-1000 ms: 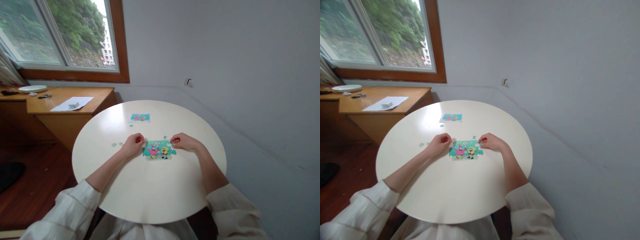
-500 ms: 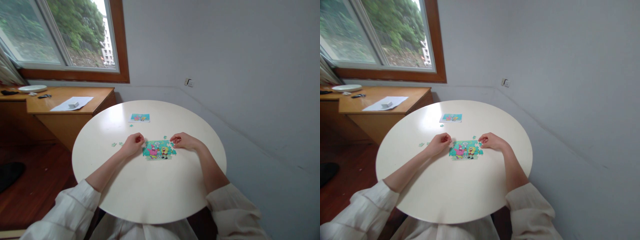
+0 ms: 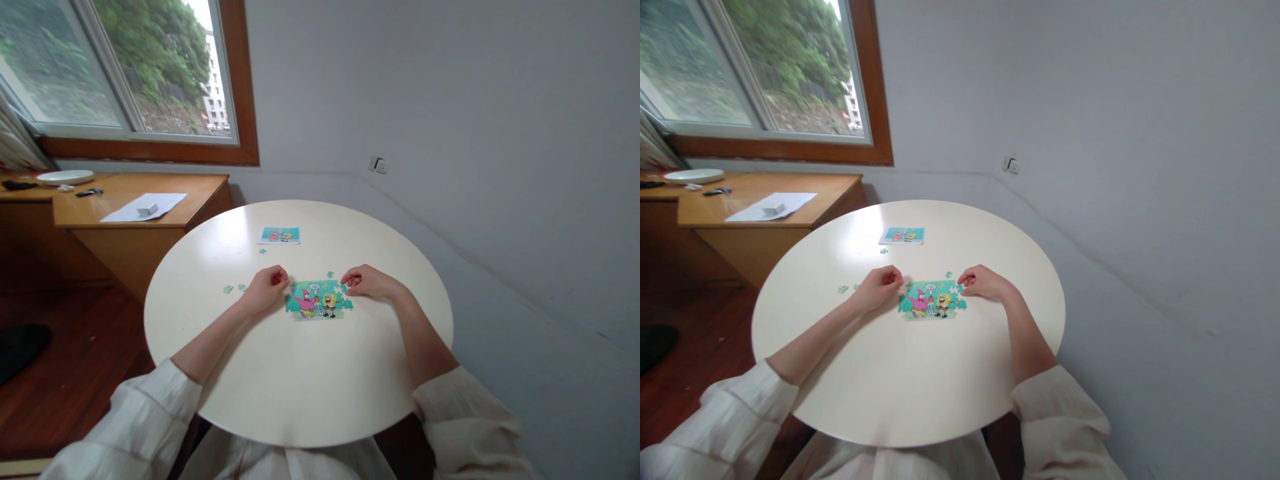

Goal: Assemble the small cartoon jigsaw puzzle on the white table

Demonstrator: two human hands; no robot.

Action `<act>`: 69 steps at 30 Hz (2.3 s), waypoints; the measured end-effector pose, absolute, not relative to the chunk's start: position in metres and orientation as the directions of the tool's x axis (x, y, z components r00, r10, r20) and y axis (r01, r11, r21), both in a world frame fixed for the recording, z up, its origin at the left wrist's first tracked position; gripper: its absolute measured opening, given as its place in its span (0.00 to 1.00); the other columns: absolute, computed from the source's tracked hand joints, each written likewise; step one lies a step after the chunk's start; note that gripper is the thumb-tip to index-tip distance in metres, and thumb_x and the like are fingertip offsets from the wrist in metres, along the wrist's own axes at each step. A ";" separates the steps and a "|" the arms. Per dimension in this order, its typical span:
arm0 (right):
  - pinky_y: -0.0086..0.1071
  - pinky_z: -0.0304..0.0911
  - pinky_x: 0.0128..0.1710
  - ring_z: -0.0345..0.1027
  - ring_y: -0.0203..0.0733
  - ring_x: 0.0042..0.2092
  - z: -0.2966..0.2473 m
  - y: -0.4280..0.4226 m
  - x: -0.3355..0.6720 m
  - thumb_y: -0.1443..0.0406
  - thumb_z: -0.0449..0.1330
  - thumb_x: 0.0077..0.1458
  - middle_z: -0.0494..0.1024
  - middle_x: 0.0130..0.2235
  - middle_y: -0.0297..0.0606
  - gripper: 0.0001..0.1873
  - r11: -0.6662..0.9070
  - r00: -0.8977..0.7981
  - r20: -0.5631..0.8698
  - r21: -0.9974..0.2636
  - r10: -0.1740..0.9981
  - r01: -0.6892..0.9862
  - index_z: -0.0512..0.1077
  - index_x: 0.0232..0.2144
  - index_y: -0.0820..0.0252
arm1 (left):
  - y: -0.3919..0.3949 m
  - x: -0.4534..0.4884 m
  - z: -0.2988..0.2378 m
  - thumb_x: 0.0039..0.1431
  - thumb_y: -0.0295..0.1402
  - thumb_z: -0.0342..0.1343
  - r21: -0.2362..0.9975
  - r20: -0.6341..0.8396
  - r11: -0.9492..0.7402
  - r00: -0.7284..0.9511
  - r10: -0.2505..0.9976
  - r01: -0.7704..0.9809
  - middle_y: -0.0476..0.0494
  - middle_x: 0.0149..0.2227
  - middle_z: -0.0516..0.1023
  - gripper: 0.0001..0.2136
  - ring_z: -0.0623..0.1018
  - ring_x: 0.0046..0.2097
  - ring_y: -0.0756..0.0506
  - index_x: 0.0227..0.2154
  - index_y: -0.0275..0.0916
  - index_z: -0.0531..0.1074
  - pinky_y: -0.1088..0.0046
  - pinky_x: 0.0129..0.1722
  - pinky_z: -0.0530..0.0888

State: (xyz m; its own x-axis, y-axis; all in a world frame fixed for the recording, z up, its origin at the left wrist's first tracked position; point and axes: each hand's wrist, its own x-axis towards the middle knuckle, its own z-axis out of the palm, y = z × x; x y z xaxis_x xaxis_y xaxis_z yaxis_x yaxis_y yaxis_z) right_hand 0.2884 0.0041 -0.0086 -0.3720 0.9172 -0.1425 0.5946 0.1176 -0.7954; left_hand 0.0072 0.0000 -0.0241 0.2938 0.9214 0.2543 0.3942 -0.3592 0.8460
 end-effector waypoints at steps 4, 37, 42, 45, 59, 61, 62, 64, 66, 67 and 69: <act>0.26 0.55 0.26 0.59 0.32 0.26 -0.007 0.004 0.287 0.64 0.62 0.33 0.68 0.23 0.32 0.16 0.116 -0.365 -0.149 -0.783 0.919 0.611 0.71 0.30 0.66 | 0.000 0.007 -0.025 0.46 0.31 0.50 0.851 0.253 -0.357 0.295 0.921 0.385 0.51 0.21 0.67 0.04 0.66 0.24 0.52 0.23 0.35 0.65 0.76 0.25 0.63; 0.27 0.56 0.27 0.60 0.32 0.27 -0.006 0.003 0.288 0.62 0.63 0.35 0.68 0.24 0.33 0.17 0.136 -0.379 -0.137 -0.781 0.915 0.610 0.71 0.31 0.66 | 0.001 0.008 -0.025 0.45 0.32 0.51 0.866 0.252 -0.346 0.283 0.926 0.362 0.51 0.21 0.67 0.05 0.66 0.24 0.52 0.22 0.36 0.65 0.76 0.25 0.63; 0.26 0.55 0.25 0.60 0.31 0.26 -0.007 0.003 0.287 0.60 0.60 0.40 0.69 0.25 0.34 0.16 0.118 -0.297 -0.095 -0.771 0.950 0.626 0.71 0.31 0.66 | 0.006 0.000 -0.016 0.44 0.33 0.52 0.882 0.280 -0.341 0.220 0.935 0.326 0.51 0.20 0.67 0.06 0.67 0.24 0.52 0.22 0.36 0.64 0.76 0.24 0.63; 0.26 0.55 0.25 0.60 0.33 0.26 -0.008 0.004 0.286 0.59 0.58 0.41 0.71 0.25 0.35 0.15 0.129 -0.234 -0.038 -0.742 0.971 0.657 0.72 0.30 0.65 | 0.008 -0.009 -0.005 0.43 0.34 0.52 0.899 0.304 -0.333 0.142 0.942 0.283 0.50 0.20 0.67 0.07 0.68 0.24 0.52 0.21 0.35 0.65 0.76 0.25 0.64; 0.28 0.58 0.29 0.64 0.35 0.28 -0.017 0.011 0.272 0.62 0.53 0.46 0.74 0.27 0.37 0.11 0.242 -0.104 0.234 -0.704 0.967 0.667 0.71 0.29 0.63 | 0.017 -0.035 0.012 0.41 0.31 0.52 0.957 0.268 -0.241 -0.175 0.947 0.163 0.48 0.20 0.70 0.07 0.70 0.24 0.51 0.23 0.33 0.70 0.73 0.29 0.68; 0.28 0.58 0.29 0.64 0.35 0.28 -0.017 0.011 0.272 0.62 0.53 0.46 0.73 0.27 0.37 0.11 0.247 -0.099 0.244 -0.708 0.965 0.662 0.71 0.28 0.63 | 0.020 -0.040 0.011 0.41 0.31 0.52 0.956 0.256 -0.220 -0.188 0.948 0.193 0.48 0.20 0.71 0.07 0.70 0.24 0.51 0.23 0.33 0.71 0.73 0.29 0.68; 0.28 0.58 0.29 0.64 0.35 0.28 -0.017 0.011 0.272 0.62 0.53 0.46 0.73 0.27 0.37 0.11 0.249 -0.097 0.248 -0.709 0.964 0.660 0.71 0.28 0.63 | 0.021 -0.042 0.011 0.41 0.30 0.52 0.954 0.250 -0.208 -0.192 0.949 0.214 0.47 0.21 0.72 0.07 0.70 0.24 0.51 0.23 0.33 0.71 0.73 0.29 0.68; 0.29 0.58 0.29 0.64 0.35 0.28 -0.017 0.011 0.273 0.61 0.53 0.45 0.73 0.27 0.37 0.11 0.252 -0.097 0.252 -0.709 0.963 0.658 0.71 0.27 0.62 | 0.022 -0.049 0.011 0.40 0.31 0.52 0.947 0.235 -0.178 -0.197 0.952 0.269 0.46 0.22 0.73 0.08 0.70 0.24 0.51 0.24 0.33 0.72 0.73 0.28 0.68; 0.29 0.58 0.30 0.64 0.36 0.29 -0.017 0.012 0.273 0.61 0.53 0.45 0.74 0.27 0.37 0.11 0.258 -0.101 0.259 -0.698 0.961 0.668 0.71 0.28 0.62 | 0.022 -0.056 0.011 0.40 0.32 0.53 0.927 0.221 -0.145 -0.192 0.956 0.345 0.46 0.23 0.73 0.08 0.69 0.24 0.51 0.24 0.32 0.72 0.73 0.28 0.67; 0.29 0.58 0.30 0.64 0.36 0.29 -0.017 0.012 0.273 0.61 0.53 0.45 0.74 0.27 0.37 0.11 0.260 -0.107 0.256 -0.693 0.961 0.673 0.71 0.28 0.62 | 0.022 -0.059 0.012 0.40 0.32 0.54 0.913 0.214 -0.128 -0.186 0.959 0.388 0.45 0.23 0.73 0.09 0.69 0.25 0.51 0.24 0.32 0.73 0.74 0.27 0.66; 0.29 0.58 0.30 0.64 0.36 0.29 -0.016 0.011 0.272 0.61 0.53 0.46 0.74 0.27 0.38 0.12 0.259 -0.117 0.247 -0.688 0.962 0.678 0.71 0.28 0.63 | 0.019 -0.064 0.013 0.40 0.33 0.54 0.874 0.192 -0.089 -0.170 0.967 0.477 0.46 0.23 0.73 0.09 0.68 0.25 0.50 0.23 0.32 0.73 0.74 0.26 0.64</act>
